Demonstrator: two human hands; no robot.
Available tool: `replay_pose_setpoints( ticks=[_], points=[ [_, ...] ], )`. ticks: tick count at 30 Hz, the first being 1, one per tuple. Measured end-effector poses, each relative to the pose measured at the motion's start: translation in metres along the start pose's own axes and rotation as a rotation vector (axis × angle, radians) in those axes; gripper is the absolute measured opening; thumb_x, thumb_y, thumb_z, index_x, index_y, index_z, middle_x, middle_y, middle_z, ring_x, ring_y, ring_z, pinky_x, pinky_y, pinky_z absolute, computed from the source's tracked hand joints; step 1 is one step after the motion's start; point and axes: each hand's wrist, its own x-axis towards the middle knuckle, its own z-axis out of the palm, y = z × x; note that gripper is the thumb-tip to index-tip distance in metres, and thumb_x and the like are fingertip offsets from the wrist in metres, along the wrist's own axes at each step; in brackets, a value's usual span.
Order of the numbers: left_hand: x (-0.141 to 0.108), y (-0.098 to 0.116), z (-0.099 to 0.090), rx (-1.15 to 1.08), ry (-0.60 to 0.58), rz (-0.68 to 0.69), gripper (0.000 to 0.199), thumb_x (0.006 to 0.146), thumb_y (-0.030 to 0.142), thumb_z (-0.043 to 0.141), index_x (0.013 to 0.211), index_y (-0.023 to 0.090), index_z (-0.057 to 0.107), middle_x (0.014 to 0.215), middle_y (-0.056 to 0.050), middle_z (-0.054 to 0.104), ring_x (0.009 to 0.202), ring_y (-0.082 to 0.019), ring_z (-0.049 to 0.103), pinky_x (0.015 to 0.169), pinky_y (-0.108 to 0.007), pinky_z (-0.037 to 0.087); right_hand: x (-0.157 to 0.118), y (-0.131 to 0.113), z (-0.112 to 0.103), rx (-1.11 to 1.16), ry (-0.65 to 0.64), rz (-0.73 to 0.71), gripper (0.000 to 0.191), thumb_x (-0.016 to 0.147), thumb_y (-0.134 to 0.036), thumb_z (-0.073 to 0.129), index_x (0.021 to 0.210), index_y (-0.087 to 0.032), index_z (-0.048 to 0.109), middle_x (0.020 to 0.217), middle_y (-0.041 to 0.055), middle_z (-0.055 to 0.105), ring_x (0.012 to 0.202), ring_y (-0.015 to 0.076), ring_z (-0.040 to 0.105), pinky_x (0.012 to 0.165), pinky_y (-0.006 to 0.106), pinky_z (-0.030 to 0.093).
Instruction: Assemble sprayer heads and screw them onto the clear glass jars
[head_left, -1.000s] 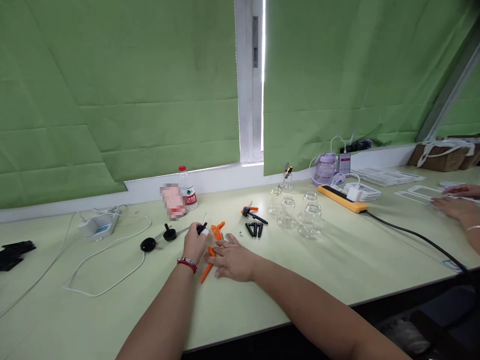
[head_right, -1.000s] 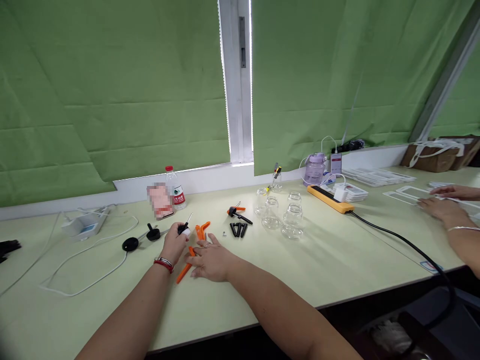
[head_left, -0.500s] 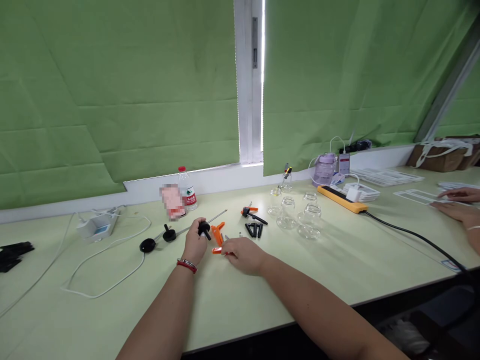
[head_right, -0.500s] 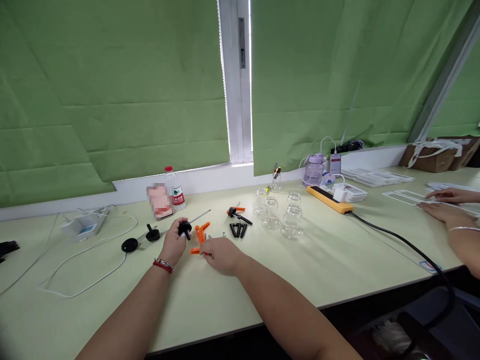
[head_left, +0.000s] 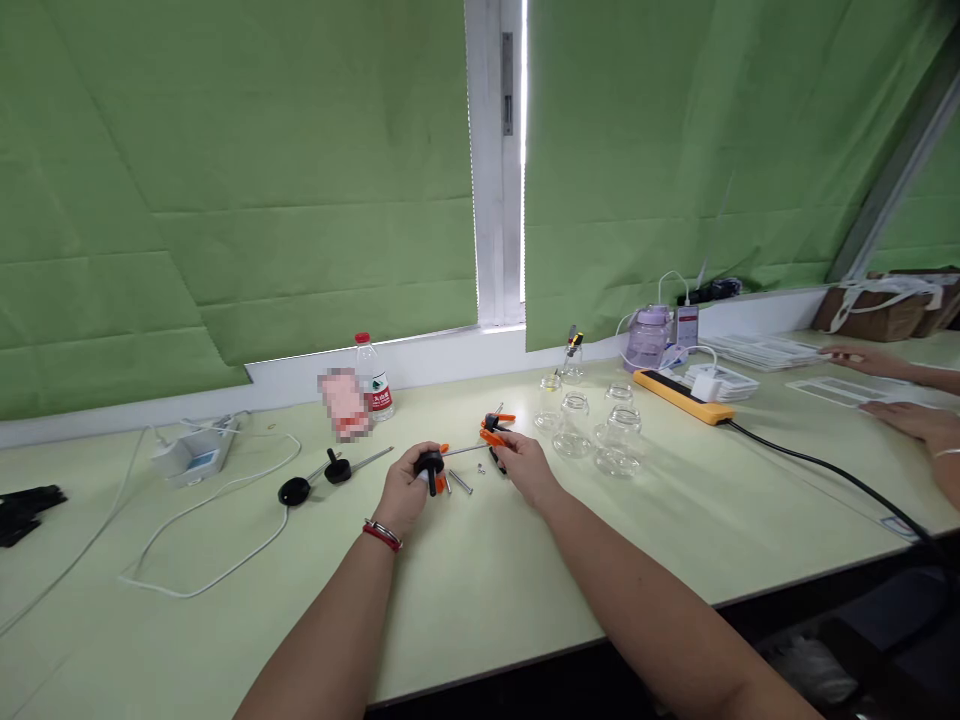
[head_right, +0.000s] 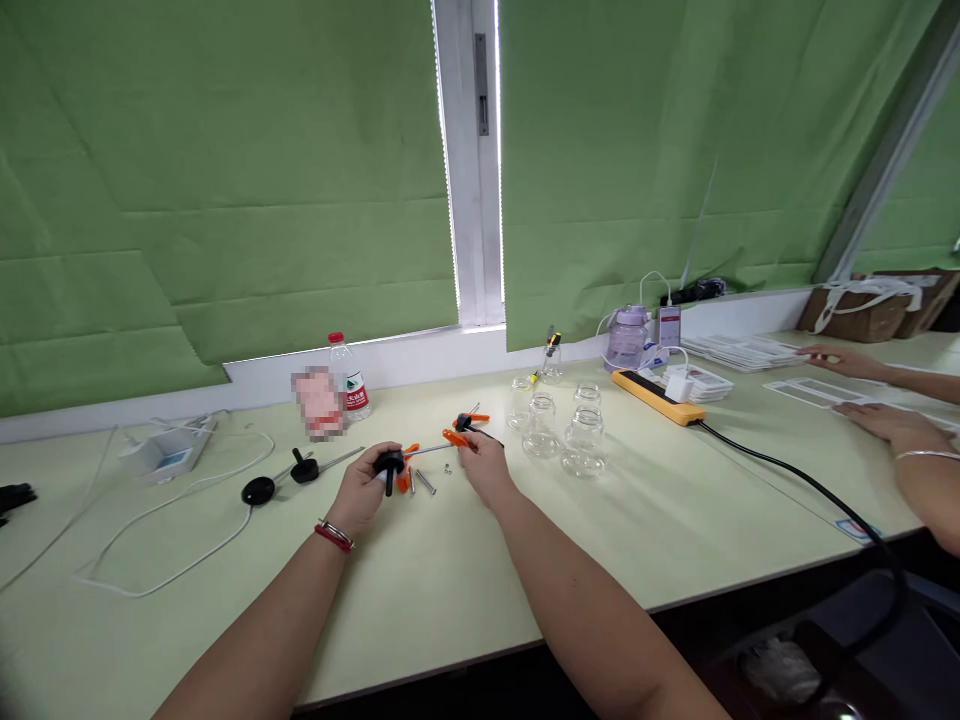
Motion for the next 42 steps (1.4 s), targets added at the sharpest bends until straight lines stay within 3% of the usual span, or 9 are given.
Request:
replay_pose_setpoints(
  ticks=[6,11,18,25,31,36,42],
  points=[
    [-0.002,0.000,0.005,-0.071,-0.032,-0.002,0.047,0.059,0.008,0.046,0.102,0.017,0.062,0.088,-0.004,0.067,0.076,-0.018,0.066,0.064,-0.028,0.053,-0.006,-0.007,0.006,0.133,-0.063,0.096,0.023,0.076,-0.026,0.056,0.094,-0.018,0.067,0.085,0.0050,0.065,0.045,0.0074,0.050,0.039,0.021,0.031],
    [-0.001,0.001,0.003,-0.123,-0.004,-0.016,0.046,0.058,0.008,0.048,0.101,0.017,0.061,0.088,-0.004,0.067,0.077,-0.018,0.068,0.068,-0.030,0.054,0.000,-0.001,-0.001,0.191,0.003,0.130,0.034,0.075,-0.025,0.057,0.108,-0.020,0.064,0.078,0.0021,0.062,0.042,0.0059,0.043,0.041,0.022,0.030],
    [-0.002,-0.001,0.006,-0.130,-0.047,-0.015,0.043,0.061,0.009,0.052,0.102,0.017,0.063,0.087,-0.005,0.069,0.076,-0.018,0.067,0.065,-0.029,0.053,-0.001,-0.004,0.001,0.310,-0.032,0.174,0.041,0.064,-0.016,0.060,0.104,-0.016,0.069,0.079,0.0049,0.063,0.047,0.0077,0.046,0.043,0.023,0.030],
    [-0.002,-0.002,0.005,-0.085,-0.083,0.002,0.041,0.063,0.010,0.054,0.102,0.017,0.065,0.100,-0.008,0.069,0.081,-0.019,0.066,0.070,-0.031,0.053,-0.002,-0.007,-0.002,0.430,-0.055,0.186,0.035,0.064,-0.018,0.060,0.098,-0.010,0.069,0.054,0.0030,0.060,0.051,0.0129,0.048,0.047,0.025,0.033],
    [-0.003,-0.001,0.005,-0.038,-0.125,0.031,0.040,0.066,0.011,0.054,0.103,0.018,0.066,0.106,-0.008,0.068,0.087,-0.020,0.065,0.076,-0.033,0.052,-0.001,-0.008,-0.001,0.460,-0.041,0.196,0.031,0.064,-0.019,0.062,0.093,-0.011,0.069,0.069,0.0070,0.066,0.055,0.0128,0.052,0.048,0.025,0.033],
    [-0.004,0.002,0.007,0.003,-0.163,0.062,0.037,0.068,0.013,0.054,0.103,0.018,0.067,0.095,-0.007,0.069,0.087,-0.021,0.063,0.075,-0.034,0.052,-0.003,-0.009,0.000,0.455,-0.049,0.210,0.027,0.064,-0.020,0.065,0.088,-0.011,0.070,0.079,0.0096,0.067,0.053,0.0108,0.050,0.049,0.026,0.034],
    [-0.004,0.000,0.006,0.060,-0.198,0.104,0.042,0.067,0.008,0.054,0.104,0.021,0.068,0.106,-0.007,0.067,0.098,-0.022,0.061,0.092,-0.040,0.045,-0.008,-0.012,0.002,0.445,-0.123,0.173,0.027,0.061,-0.022,0.071,0.085,-0.010,0.069,0.075,0.0086,0.067,0.056,0.0113,0.051,0.051,0.026,0.035]
  ],
)
